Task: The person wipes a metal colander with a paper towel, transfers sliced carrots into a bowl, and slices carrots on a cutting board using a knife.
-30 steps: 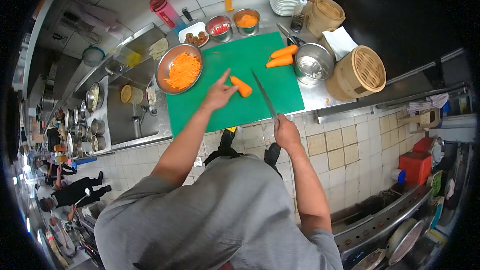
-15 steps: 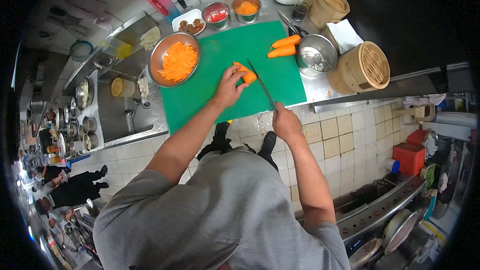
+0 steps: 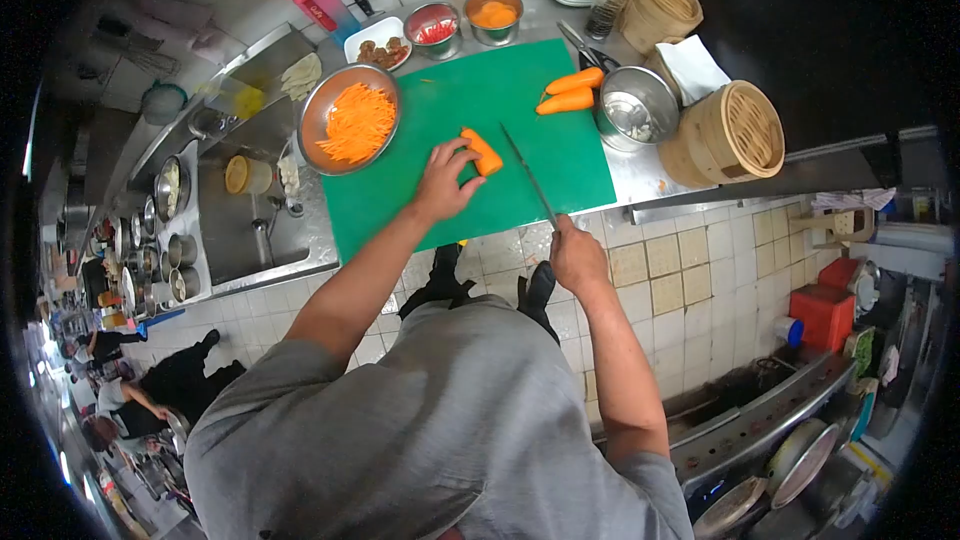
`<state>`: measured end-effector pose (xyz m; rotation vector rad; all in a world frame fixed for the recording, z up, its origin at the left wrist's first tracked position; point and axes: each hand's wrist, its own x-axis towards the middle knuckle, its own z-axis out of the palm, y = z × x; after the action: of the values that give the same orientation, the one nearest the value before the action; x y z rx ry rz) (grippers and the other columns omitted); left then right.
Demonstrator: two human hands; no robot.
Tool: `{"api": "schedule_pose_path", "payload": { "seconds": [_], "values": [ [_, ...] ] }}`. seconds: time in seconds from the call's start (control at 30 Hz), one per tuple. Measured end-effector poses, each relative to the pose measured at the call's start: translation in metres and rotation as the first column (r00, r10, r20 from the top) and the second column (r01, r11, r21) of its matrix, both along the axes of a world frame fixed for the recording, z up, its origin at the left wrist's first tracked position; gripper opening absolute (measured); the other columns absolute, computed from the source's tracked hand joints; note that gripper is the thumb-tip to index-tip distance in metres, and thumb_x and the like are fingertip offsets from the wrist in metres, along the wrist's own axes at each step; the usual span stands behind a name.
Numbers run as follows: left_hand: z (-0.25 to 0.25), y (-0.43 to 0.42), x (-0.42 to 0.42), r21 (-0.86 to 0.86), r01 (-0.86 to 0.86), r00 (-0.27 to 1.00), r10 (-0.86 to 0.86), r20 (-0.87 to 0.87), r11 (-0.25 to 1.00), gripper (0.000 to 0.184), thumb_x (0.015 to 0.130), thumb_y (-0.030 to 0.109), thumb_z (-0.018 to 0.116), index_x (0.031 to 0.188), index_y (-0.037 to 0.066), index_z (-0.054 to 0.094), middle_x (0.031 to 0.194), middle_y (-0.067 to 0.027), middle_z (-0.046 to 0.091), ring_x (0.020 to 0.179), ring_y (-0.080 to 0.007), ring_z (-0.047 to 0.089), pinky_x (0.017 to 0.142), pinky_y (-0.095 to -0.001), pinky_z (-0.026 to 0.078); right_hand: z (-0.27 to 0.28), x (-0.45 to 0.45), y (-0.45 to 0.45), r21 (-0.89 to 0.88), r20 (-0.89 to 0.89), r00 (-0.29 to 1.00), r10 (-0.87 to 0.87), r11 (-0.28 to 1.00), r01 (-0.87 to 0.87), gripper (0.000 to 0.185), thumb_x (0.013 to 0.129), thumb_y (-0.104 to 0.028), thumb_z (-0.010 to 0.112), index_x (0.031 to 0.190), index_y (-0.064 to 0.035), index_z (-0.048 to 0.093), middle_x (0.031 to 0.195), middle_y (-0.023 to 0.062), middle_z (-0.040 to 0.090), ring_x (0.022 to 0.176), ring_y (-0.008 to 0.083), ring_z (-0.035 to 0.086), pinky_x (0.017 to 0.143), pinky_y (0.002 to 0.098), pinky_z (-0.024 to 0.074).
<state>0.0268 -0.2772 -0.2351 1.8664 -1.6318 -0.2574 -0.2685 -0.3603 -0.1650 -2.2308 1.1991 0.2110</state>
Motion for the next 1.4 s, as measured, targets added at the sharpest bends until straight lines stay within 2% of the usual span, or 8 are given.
{"api": "schedule_pose_path", "payload": {
  "seconds": [0.27, 0.33, 0.43, 0.7, 0.83, 1.1, 1.23, 1.4],
  "values": [
    [-0.003, -0.029, -0.02, -0.067, -0.016, 0.994, 0.008, -0.111, 0.998, 0.049, 0.087, 0.019, 0.084, 0.132, 0.009, 0.066, 0.145, -0.0139, 0.056, 0.134, -0.0389, 0.052, 0.114, -0.0508, 0.044, 0.004, 0.006, -0.003, -0.042, 0.006, 1.0, 0.001, 0.999, 0.0, 0.03, 0.102, -0.019, 0.055, 0.129, -0.0069, 0.058, 0.091, 0.0277, 0.074, 0.089, 0.0487, 0.072, 0.079, 0.0616, 0.0554],
    [0.005, -0.029, -0.024, -0.128, -0.079, 0.993, 0.067, -0.095, 0.989, 0.046, 0.089, 0.019, 0.082, 0.131, 0.011, 0.067, 0.142, -0.0141, 0.057, 0.133, -0.0382, 0.053, 0.113, -0.0511, 0.044, 0.009, 0.008, -0.004, -0.032, 0.001, 1.0, -0.004, 0.999, 0.004, 0.029, 0.102, -0.019, 0.054, 0.128, -0.0068, 0.058, 0.092, 0.0279, 0.074, 0.089, 0.0487, 0.072, 0.079, 0.0618, 0.0552],
    [0.006, -0.034, -0.018, -0.191, 0.018, 1.0, -0.013, 0.024, 0.981, 0.038, 0.09, 0.02, 0.079, 0.126, 0.011, 0.07, 0.138, -0.013, 0.059, 0.131, -0.0373, 0.054, 0.112, -0.0508, 0.044, 0.017, 0.01, -0.003, -0.005, -0.008, 1.0, -0.015, 1.0, 0.015, 0.027, 0.103, -0.018, 0.053, 0.126, -0.0066, 0.057, 0.093, 0.0285, 0.074, 0.091, 0.0489, 0.072, 0.08, 0.0623, 0.0547],
    [0.005, -0.049, -0.01, -0.118, 0.091, 0.991, -0.078, 0.108, 0.989, 0.026, 0.092, 0.028, 0.076, 0.114, 0.012, 0.074, 0.12, -0.0073, 0.063, 0.125, -0.0313, 0.056, 0.116, -0.0503, 0.037, -0.01, 0.018, -0.006, 0.081, -0.056, 0.998, -0.014, 0.997, 0.018, 0.025, 0.102, -0.013, 0.048, 0.125, -0.0042, 0.048, 0.097, 0.0327, 0.072, 0.096, 0.0524, 0.07, 0.084, 0.064, 0.0534],
    [0.003, -0.051, -0.013, -0.184, 0.078, 0.978, -0.039, 0.206, 0.98, 0.026, 0.092, 0.028, 0.076, 0.112, 0.012, 0.073, 0.119, -0.0077, 0.063, 0.124, -0.0307, 0.056, 0.117, -0.0509, 0.037, -0.036, 0.018, -0.012, 0.113, 0.078, 0.997, 0.004, 0.994, -0.013, 0.024, 0.102, -0.011, 0.047, 0.124, -0.0025, 0.047, 0.097, 0.0351, 0.07, 0.096, 0.0552, 0.068, 0.085, 0.0645, 0.052],
    [0.004, -0.046, -0.006, -0.123, 0.048, 0.991, -0.031, 0.133, 0.991, 0.027, 0.09, 0.027, 0.077, 0.11, 0.01, 0.07, 0.124, -0.0095, 0.064, 0.122, -0.0323, 0.057, 0.108, -0.0499, 0.04, -0.026, 0.042, -0.02, 0.111, 0.207, 0.978, 0.024, 0.993, -0.048, 0.021, 0.105, -0.017, 0.05, 0.12, -0.0026, 0.048, 0.093, 0.0343, 0.07, 0.094, 0.0552, 0.067, 0.084, 0.064, 0.052],
    [0.006, -0.044, -0.013, -0.214, -0.015, 0.98, 0.057, 0.189, 0.977, 0.027, 0.087, 0.024, 0.078, 0.108, 0.009, 0.069, 0.123, -0.01, 0.063, 0.119, -0.0343, 0.057, 0.103, -0.0497, 0.041, -0.004, 0.051, -0.013, 0.084, 0.063, 0.998, -0.013, 0.996, 0.007, 0.021, 0.103, -0.015, 0.049, 0.121, -0.0036, 0.05, 0.097, 0.0312, 0.073, 0.095, 0.0521, 0.07, 0.084, 0.0627, 0.0538],
    [-0.001, -0.047, -0.015, -0.147, -0.017, 0.991, 0.036, 0.13, 0.989, 0.028, 0.086, 0.022, 0.075, 0.112, 0.011, 0.071, 0.121, -0.0106, 0.061, 0.119, -0.0346, 0.055, 0.104, -0.0515, 0.04, 0.005, 0.039, -0.01, 0.041, -0.032, 0.999, 0.035, 0.999, -0.034, 0.023, 0.101, -0.01, 0.05, 0.123, -0.004, 0.052, 0.096, 0.0308, 0.074, 0.096, 0.0494, 0.073, 0.084, 0.0606, 0.0555]
  ]
}}
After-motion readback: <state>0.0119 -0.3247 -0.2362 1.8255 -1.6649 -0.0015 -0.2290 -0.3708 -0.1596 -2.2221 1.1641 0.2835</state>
